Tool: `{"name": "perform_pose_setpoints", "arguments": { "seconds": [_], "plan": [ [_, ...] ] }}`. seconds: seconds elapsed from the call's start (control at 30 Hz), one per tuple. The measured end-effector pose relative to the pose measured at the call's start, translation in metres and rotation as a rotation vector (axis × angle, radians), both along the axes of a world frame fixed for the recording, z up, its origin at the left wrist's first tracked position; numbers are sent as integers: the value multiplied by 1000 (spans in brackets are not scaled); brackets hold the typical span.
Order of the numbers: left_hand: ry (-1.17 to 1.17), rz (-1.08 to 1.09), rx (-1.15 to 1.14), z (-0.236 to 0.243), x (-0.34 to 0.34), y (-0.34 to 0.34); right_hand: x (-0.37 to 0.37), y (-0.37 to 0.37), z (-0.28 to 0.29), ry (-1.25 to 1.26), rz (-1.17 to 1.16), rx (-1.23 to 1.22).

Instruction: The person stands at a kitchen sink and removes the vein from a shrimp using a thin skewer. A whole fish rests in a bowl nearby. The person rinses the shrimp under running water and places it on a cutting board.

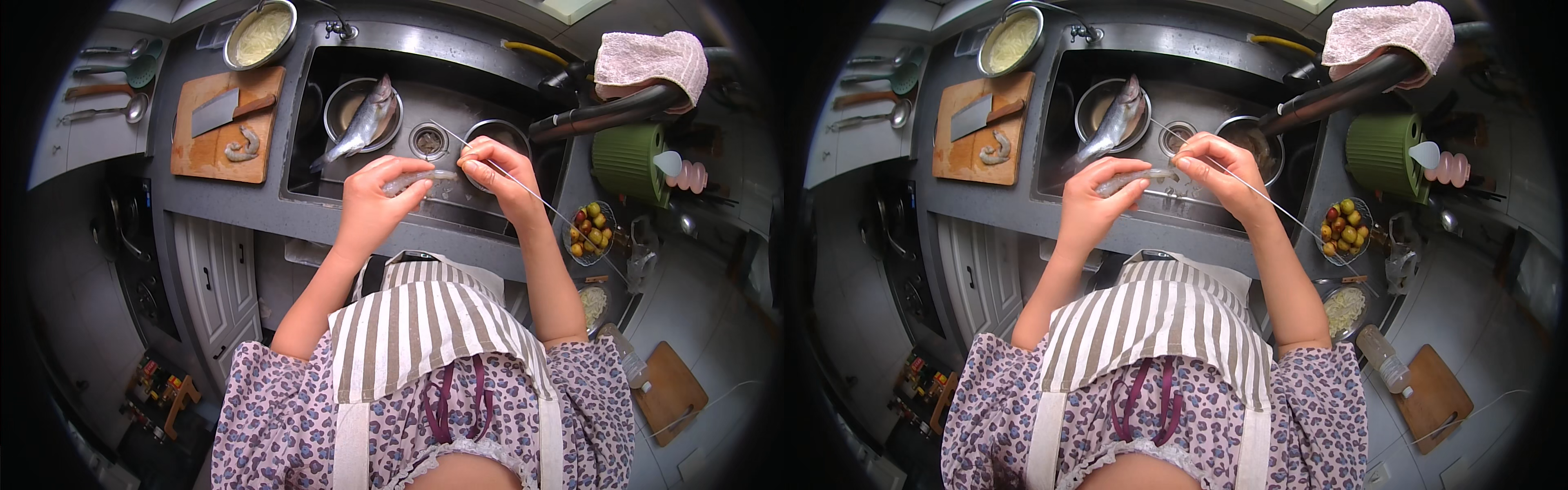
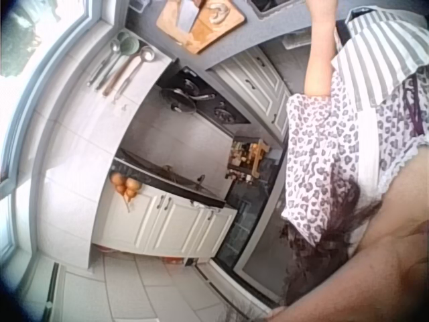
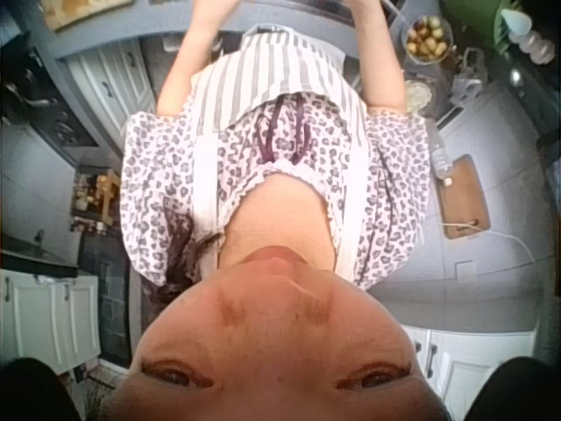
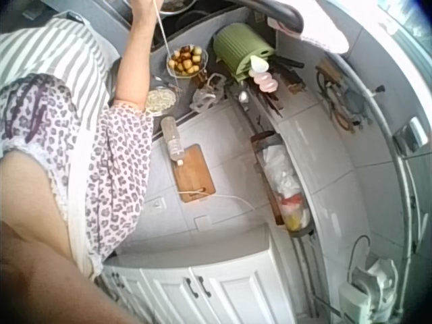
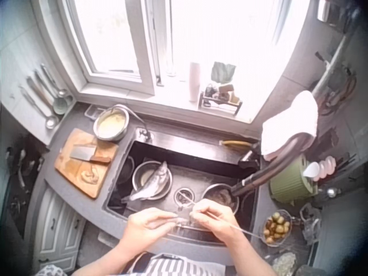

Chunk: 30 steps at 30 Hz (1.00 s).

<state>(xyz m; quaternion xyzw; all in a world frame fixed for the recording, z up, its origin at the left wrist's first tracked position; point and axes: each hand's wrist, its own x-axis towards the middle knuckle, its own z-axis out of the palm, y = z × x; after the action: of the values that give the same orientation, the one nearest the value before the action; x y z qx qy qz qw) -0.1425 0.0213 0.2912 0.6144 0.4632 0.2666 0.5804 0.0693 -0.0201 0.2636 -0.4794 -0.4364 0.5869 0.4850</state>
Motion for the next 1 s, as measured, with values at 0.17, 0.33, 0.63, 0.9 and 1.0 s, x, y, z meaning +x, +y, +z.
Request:
{"name": "perform_pose_setpoints", "arguments": {
  "seconds": [0.17,0.33,0.63,0.9,1.0],
  "plan": [
    [-232,104,-208,-4,-1,-3,-6,-7,1,11,-60,33],
    [-279,81,-261,6,-2,-1,-13,-23,8,105,-191,89],
    [-146,93,49,15,1,-1,-30,-37,39,-62,-186,439],
    [-100,120,205,12,0,-2,-38,-36,50,-184,-150,451],
    [-69,123,211,14,-1,-2,-39,-35,49,-171,-152,446]
  ]
}}
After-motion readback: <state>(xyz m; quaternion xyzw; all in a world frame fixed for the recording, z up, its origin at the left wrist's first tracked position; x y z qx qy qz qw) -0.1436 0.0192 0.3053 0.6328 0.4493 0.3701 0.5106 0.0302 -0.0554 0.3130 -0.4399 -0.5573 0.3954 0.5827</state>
